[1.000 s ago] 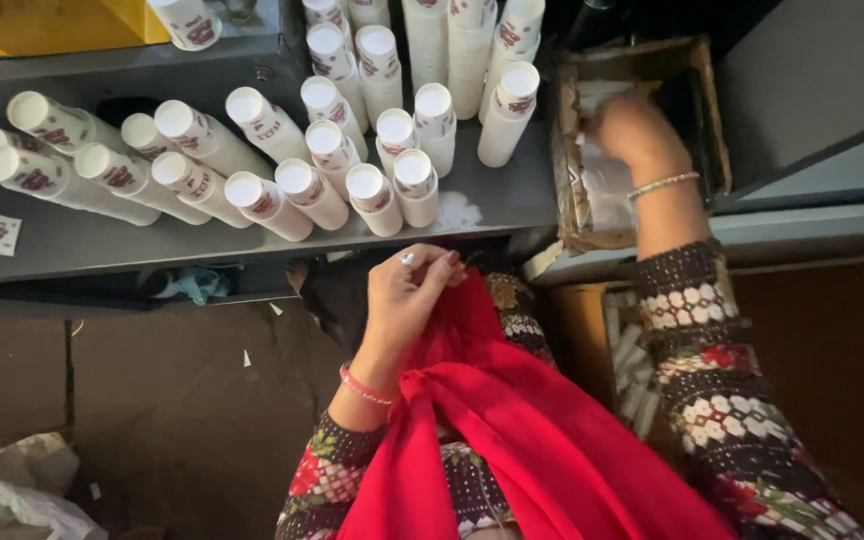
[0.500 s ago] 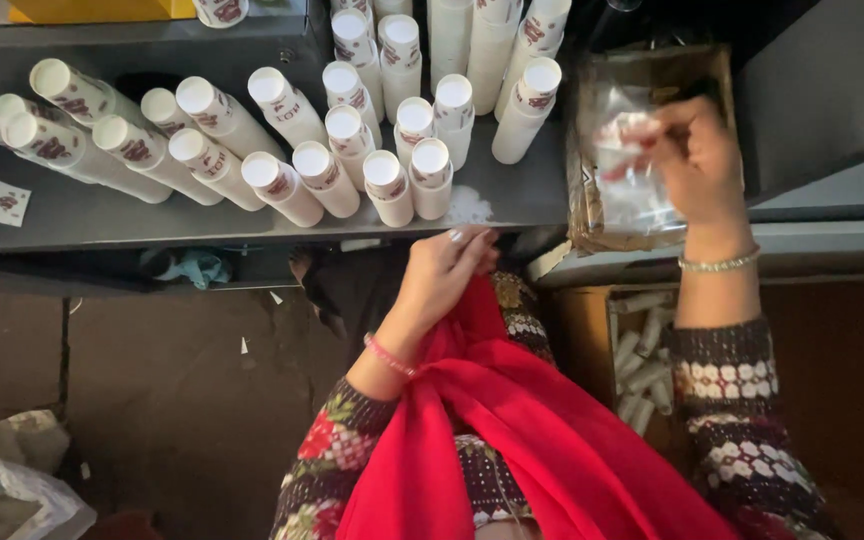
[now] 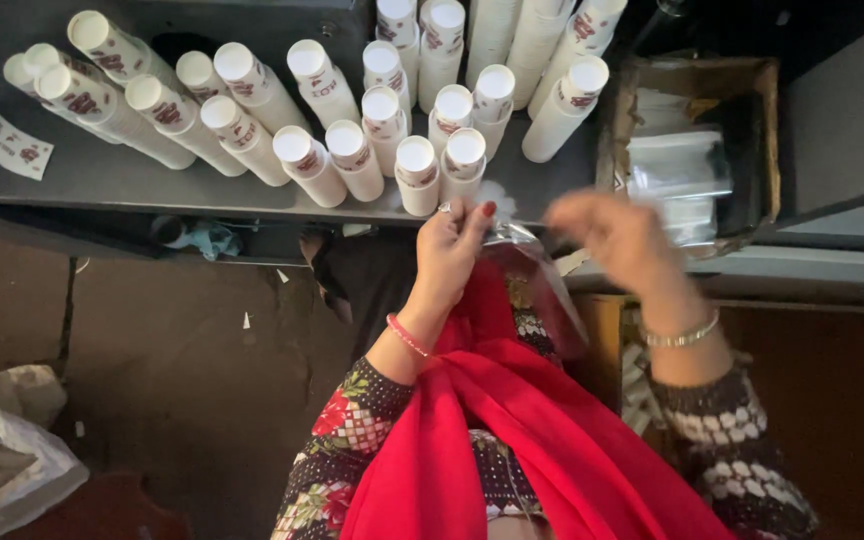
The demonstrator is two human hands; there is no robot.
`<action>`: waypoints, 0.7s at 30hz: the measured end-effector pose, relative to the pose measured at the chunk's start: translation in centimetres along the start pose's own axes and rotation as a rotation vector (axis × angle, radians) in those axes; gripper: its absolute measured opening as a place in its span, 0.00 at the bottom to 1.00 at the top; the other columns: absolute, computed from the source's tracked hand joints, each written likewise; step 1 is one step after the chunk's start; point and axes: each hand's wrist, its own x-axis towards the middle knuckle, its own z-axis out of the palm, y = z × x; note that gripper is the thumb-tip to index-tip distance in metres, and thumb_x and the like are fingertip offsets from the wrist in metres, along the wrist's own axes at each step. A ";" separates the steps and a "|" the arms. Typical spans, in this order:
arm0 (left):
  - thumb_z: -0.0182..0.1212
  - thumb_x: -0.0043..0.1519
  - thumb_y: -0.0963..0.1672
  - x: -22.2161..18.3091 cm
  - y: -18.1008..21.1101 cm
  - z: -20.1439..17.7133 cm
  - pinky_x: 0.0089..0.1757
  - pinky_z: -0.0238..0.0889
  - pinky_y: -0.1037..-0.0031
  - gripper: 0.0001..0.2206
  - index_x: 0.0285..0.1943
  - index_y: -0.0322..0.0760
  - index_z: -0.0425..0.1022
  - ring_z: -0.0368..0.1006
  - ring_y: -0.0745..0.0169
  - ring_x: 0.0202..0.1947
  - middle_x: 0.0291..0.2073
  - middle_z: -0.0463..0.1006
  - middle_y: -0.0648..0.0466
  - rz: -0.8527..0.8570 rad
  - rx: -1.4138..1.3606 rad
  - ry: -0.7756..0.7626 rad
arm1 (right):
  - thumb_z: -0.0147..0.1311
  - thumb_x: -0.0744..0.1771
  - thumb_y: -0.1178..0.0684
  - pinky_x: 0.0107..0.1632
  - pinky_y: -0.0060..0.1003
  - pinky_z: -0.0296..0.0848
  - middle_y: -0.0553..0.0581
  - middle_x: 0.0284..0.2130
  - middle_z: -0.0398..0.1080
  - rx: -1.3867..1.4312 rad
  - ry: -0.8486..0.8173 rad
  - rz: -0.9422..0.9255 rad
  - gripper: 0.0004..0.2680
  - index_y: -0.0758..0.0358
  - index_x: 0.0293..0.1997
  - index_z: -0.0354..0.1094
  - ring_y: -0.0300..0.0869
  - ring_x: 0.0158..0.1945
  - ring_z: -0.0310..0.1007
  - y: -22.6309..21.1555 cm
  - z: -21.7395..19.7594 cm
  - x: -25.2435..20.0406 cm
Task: Organizing paper cups on a workstation and putting them into individual plastic sleeves.
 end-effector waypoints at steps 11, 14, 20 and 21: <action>0.71 0.61 0.46 -1.8 -0.9 -2.7 0.26 0.61 0.75 0.20 0.23 0.31 0.66 0.60 0.76 0.23 0.17 0.70 0.55 0.162 0.419 -0.050 | 0.71 0.67 0.56 0.47 0.46 0.75 0.63 0.44 0.71 -0.644 0.207 -0.155 0.14 0.69 0.43 0.64 0.55 0.46 0.74 3.3 -1.4 9.4; 0.71 0.60 0.46 -1.2 -0.4 -3.0 0.25 0.61 0.76 0.18 0.23 0.31 0.69 0.64 0.77 0.20 0.16 0.73 0.56 0.118 0.421 -0.010 | 0.75 0.64 0.52 0.46 0.46 0.75 0.63 0.41 0.73 -0.693 0.082 -0.073 0.16 0.65 0.43 0.65 0.54 0.43 0.76 0.5 0.2 7.8; 0.69 0.60 0.47 1.3 -2.6 -2.5 0.27 0.63 0.77 0.14 0.31 0.31 0.77 0.65 0.77 0.22 0.18 0.75 0.55 0.205 0.416 0.067 | 0.70 0.65 0.58 0.50 0.37 0.79 0.60 0.45 0.74 -0.339 0.022 -0.110 0.14 0.67 0.48 0.64 0.45 0.49 0.79 -2.1 2.9 6.5; 0.69 0.61 0.49 1.7 -2.8 -2.4 0.27 0.62 0.75 0.17 0.29 0.30 0.75 0.63 0.74 0.22 0.17 0.73 0.52 0.155 0.444 0.071 | 0.69 0.66 0.59 0.50 0.35 0.80 0.59 0.45 0.73 -0.324 0.029 -0.099 0.13 0.67 0.48 0.63 0.44 0.49 0.78 -1.9 3.0 6.4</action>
